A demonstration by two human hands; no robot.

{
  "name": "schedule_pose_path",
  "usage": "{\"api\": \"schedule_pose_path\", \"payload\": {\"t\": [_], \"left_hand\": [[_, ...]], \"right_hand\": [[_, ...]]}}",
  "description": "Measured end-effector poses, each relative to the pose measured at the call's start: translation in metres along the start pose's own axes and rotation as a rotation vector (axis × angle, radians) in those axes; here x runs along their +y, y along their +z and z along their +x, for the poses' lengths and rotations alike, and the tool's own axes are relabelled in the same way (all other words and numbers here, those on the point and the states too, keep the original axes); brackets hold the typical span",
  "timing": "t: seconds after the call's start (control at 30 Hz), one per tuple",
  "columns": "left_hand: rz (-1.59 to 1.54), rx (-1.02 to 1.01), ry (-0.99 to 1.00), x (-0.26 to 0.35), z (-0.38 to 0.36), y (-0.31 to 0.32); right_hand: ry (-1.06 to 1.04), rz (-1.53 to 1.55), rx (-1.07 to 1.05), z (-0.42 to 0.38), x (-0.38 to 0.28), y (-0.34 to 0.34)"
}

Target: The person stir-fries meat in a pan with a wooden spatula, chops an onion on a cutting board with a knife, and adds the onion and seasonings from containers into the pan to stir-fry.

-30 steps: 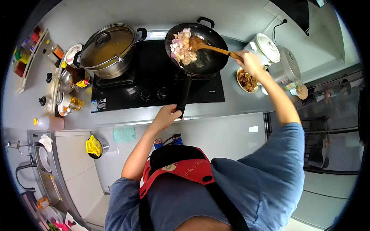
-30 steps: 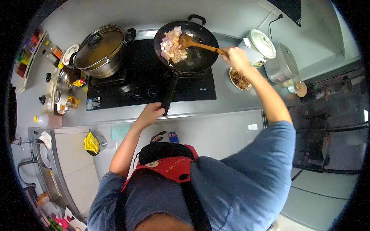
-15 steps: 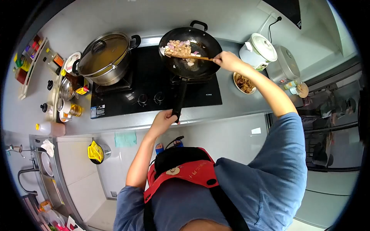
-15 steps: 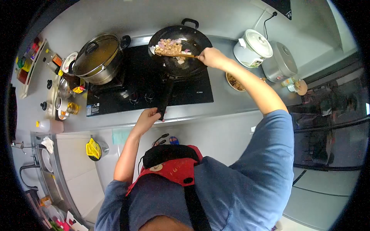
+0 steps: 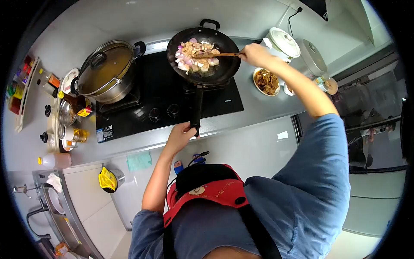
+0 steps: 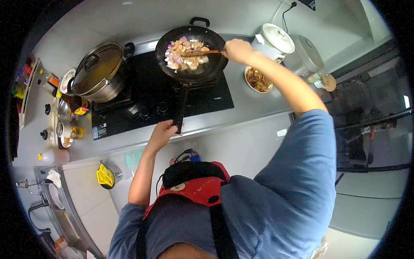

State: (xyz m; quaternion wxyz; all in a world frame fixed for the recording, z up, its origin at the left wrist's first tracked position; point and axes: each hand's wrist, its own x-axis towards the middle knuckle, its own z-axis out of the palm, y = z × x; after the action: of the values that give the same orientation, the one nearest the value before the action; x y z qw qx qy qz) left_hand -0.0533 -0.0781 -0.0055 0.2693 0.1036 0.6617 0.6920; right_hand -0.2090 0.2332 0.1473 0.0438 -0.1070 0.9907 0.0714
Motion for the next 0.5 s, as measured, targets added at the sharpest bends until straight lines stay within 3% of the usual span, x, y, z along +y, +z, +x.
{"api": "schedule_pose_path", "payload": {"t": [0.23,0.33,0.5], "left_hand": [[0.047,-0.048,0.005,0.017,-0.004,-0.002],[0.046,-0.045,-0.015,0.012,-0.002,-0.003],[0.027,-0.060,-0.021,0.010,-0.002,-0.005]], "right_hand": [[-0.096,-0.332,-0.071,-0.040,0.010,-0.095],[-0.054,-0.475,-0.102,-0.034,-0.002,-0.086],[-0.027,-0.147,0.042,-0.016,0.017,-0.027]]}}
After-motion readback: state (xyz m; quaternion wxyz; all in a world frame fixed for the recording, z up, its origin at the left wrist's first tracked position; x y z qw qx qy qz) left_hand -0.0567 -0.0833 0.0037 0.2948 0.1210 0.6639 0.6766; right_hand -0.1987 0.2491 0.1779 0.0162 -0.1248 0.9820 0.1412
